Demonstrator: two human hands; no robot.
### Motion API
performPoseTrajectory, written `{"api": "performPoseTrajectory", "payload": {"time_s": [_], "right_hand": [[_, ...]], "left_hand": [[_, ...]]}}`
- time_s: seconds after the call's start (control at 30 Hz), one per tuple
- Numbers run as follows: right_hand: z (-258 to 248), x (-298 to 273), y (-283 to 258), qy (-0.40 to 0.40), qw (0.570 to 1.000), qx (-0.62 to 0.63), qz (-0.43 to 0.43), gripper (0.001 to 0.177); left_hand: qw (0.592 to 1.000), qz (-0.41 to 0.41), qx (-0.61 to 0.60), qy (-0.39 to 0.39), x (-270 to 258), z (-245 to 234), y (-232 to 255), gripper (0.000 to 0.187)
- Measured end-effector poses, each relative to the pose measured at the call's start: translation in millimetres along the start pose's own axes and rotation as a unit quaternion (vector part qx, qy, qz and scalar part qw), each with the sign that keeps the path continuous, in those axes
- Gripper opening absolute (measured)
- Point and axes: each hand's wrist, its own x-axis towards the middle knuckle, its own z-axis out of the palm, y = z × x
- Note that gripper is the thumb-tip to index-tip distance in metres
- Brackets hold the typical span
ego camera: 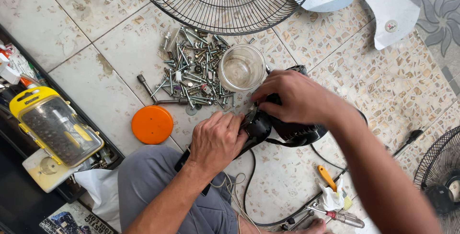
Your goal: The person sits on the floor and assembles an electric fan. They attach the motor housing to the stand, secure it with screws using a screwdriver and wrench, then brush the fan cage before fitting it onto the motor assembly.
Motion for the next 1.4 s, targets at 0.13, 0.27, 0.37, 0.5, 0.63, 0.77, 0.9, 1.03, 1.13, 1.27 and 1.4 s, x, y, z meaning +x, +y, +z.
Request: {"api": "performPoseTrajectory", "payload": {"time_s": [0.13,0.27,0.37,0.5,0.63,0.77,0.9,1.03,1.13,1.27,1.4], "right_hand": [[-11.5,36.8,13.2,-0.236,0.965,0.070,0.085,0.032],[-5.7,40.9,4.4,-0.264,0.956,0.041,0.122,0.034],[1.6,37.2,1.0,-0.195,0.974,0.107,0.049,0.038],[14.2,32.7,2.3,-0.178,0.969,0.067,0.154,0.044],[10.8,33.0,-3.4,-0.170,0.971,0.065,0.154,0.049],[-1.8,33.1,-9.2,-0.196,0.969,0.072,0.134,0.042],[-4.2,21.8,0.2,-0.196,0.975,0.066,0.084,0.040],[4.0,4.0,4.0,-0.107,0.993,0.037,0.035,0.036],[13.9,-19.9,-12.3,0.075,0.997,-0.027,-0.016,0.036],[53.4,-66.1,-50.8,0.298,0.950,-0.042,0.079,0.029],[95.9,-80.2,-56.9,0.355,0.932,-0.012,0.066,0.044]], "left_hand": [[1.000,-0.004,-0.018,0.019,0.0,-2.4,1.2,0.027],[0.999,-0.019,-0.025,0.016,0.5,-4.2,2.6,0.028],[0.999,-0.016,-0.029,0.007,0.3,-5.1,0.9,0.030],[1.000,-0.013,0.006,0.010,-2.6,0.1,-1.4,0.024],[1.000,-0.009,0.003,0.012,-2.0,3.7,-1.5,0.020],[0.999,-0.002,0.020,0.034,-1.5,2.0,-2.3,0.014],[0.999,-0.008,0.023,0.039,-2.2,3.4,-1.4,0.011],[0.999,-0.011,0.001,0.051,-0.3,1.2,1.2,0.017],[0.999,-0.009,-0.015,0.040,1.4,0.3,0.7,0.024],[0.999,0.007,-0.044,0.024,-0.9,4.3,-3.8,0.029],[0.997,0.028,-0.067,-0.009,-2.0,3.8,-9.7,0.033]]}}
